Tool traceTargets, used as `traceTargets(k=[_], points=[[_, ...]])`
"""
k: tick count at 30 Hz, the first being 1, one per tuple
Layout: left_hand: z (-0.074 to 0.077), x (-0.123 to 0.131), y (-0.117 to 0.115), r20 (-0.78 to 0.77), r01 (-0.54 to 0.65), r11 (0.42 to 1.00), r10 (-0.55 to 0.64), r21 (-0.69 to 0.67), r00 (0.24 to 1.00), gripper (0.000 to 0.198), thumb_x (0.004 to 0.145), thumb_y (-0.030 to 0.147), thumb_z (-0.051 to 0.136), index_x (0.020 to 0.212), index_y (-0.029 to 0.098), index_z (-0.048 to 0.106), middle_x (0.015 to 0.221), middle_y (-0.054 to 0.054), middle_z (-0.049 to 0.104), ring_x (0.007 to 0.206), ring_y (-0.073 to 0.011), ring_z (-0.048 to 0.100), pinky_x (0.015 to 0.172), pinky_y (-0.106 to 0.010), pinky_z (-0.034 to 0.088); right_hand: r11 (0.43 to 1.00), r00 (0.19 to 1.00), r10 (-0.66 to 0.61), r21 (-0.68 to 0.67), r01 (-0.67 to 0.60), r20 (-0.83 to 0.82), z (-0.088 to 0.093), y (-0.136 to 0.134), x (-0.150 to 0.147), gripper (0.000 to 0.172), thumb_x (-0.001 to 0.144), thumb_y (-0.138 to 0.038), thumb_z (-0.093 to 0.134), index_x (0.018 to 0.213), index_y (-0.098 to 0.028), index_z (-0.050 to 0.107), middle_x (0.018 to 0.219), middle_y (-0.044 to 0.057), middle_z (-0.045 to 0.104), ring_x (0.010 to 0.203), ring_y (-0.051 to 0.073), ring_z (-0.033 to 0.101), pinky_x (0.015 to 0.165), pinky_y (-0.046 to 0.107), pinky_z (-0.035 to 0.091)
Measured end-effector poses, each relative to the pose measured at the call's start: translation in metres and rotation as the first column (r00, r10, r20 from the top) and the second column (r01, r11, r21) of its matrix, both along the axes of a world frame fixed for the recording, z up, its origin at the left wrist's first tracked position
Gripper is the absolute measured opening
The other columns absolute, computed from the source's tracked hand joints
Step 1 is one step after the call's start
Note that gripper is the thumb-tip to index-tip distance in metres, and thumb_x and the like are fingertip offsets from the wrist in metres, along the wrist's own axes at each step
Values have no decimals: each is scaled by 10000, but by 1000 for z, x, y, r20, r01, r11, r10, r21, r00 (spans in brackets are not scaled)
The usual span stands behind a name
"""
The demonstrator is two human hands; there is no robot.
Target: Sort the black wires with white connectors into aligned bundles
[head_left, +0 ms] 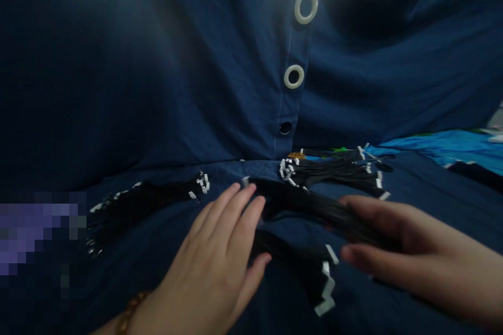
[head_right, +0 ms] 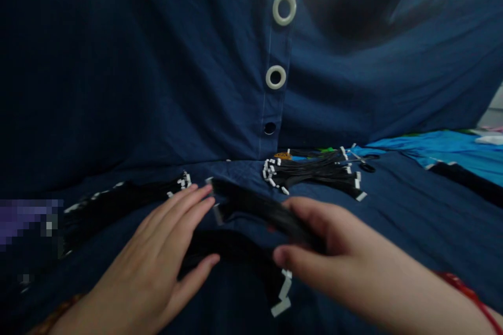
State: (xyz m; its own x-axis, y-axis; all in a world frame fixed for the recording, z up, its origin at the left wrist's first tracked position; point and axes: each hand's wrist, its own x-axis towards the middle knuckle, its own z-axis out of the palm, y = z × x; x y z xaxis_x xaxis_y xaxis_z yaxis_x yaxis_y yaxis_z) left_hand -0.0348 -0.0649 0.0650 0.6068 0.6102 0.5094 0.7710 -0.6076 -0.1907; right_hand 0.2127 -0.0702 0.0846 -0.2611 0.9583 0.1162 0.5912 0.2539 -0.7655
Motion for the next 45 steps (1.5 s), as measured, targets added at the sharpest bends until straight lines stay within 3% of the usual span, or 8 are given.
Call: traceTargets(k=[4, 9, 16, 27, 33, 38, 42, 45], points=[[9, -6, -2, -52, 28, 999, -30, -44, 998, 444, 791, 73, 381, 1229, 146, 379, 1214, -115, 534, 1142, -254, 460, 938, -411, 399, 966, 960, 257, -20, -257, 108, 1, -8, -56, 94, 790, -234, 473, 807, -240, 565, 724, -39, 635, 655, 121, 599, 502, 175, 420], [12, -27, 18, -211, -199, 905, 126, -376, 969, 351, 761, 35, 387, 1028, 226, 514, 899, -47, 638, 779, -215, 625, 705, -361, 494, 976, 794, 118, 76, -202, 596, -4, 15, -81, 169, 752, -319, 564, 873, -202, 548, 764, 14, 625, 643, 167, 608, 547, 242, 438], [-21, -34, 58, -132, -43, 789, -49, -614, 990, 119, 822, 239, 487, 919, 222, 555, 911, -36, 556, 772, -196, 581, 667, -297, 457, 980, 577, 126, -11, -198, 807, -48, 43, -84, 284, 779, -385, 594, 875, -118, 584, 852, 46, 607, 761, 164, 588, 691, 347, 472], [-31, -38, 66, 39, 117, 678, -129, -726, 991, 757, 549, 518, 714, 1185, 195, 462, 1058, -57, 552, 980, -231, 491, 851, -321, 409, 963, 627, 154, 25, -267, 764, -53, 51, -65, 158, 806, -288, 568, 830, -133, 577, 800, 14, 589, 732, 141, 564, 666, 311, 456], [-27, -34, 68, 42, 62, 713, -45, -698, 998, 124, 739, 286, 585, 821, 198, 617, 868, -19, 586, 887, -197, 520, 803, -301, 406, 965, 686, 88, 108, -238, 722, -35, 44, -66, 125, 652, -93, 563, 755, -160, 583, 725, 51, 606, 678, 178, 579, 595, 261, 396], [-5, -38, 63, 62, 38, 743, 5, -668, 998, 119, 779, 181, 469, 867, 212, 544, 853, -6, 593, 830, -170, 563, 746, -285, 419, 966, 726, 64, 140, -218, 684, -21, 41, -65, 174, 722, -136, 499, 887, -192, 505, 788, 26, 618, 666, 170, 595, 545, 252, 374], [14, -35, 44, -82, -149, 842, 125, -519, 989, 176, 727, 112, 458, 863, 218, 497, 780, -20, 607, 751, -220, 592, 663, -337, 428, 966, 705, 86, 113, -231, 704, -15, 41, -53, 189, 746, -143, 473, 921, -214, 488, 736, 10, 628, 633, 190, 613, 512, 264, 364], [12, -26, 26, -123, -186, 835, 142, -518, 982, 136, 759, 193, 476, 889, 228, 497, 801, -23, 608, 716, -230, 599, 628, -353, 452, 966, 663, 141, 43, -253, 735, -19, 41, -41, 164, 751, -150, 490, 893, -224, 528, 676, 1, 630, 590, 196, 617, 492, 266, 370]])
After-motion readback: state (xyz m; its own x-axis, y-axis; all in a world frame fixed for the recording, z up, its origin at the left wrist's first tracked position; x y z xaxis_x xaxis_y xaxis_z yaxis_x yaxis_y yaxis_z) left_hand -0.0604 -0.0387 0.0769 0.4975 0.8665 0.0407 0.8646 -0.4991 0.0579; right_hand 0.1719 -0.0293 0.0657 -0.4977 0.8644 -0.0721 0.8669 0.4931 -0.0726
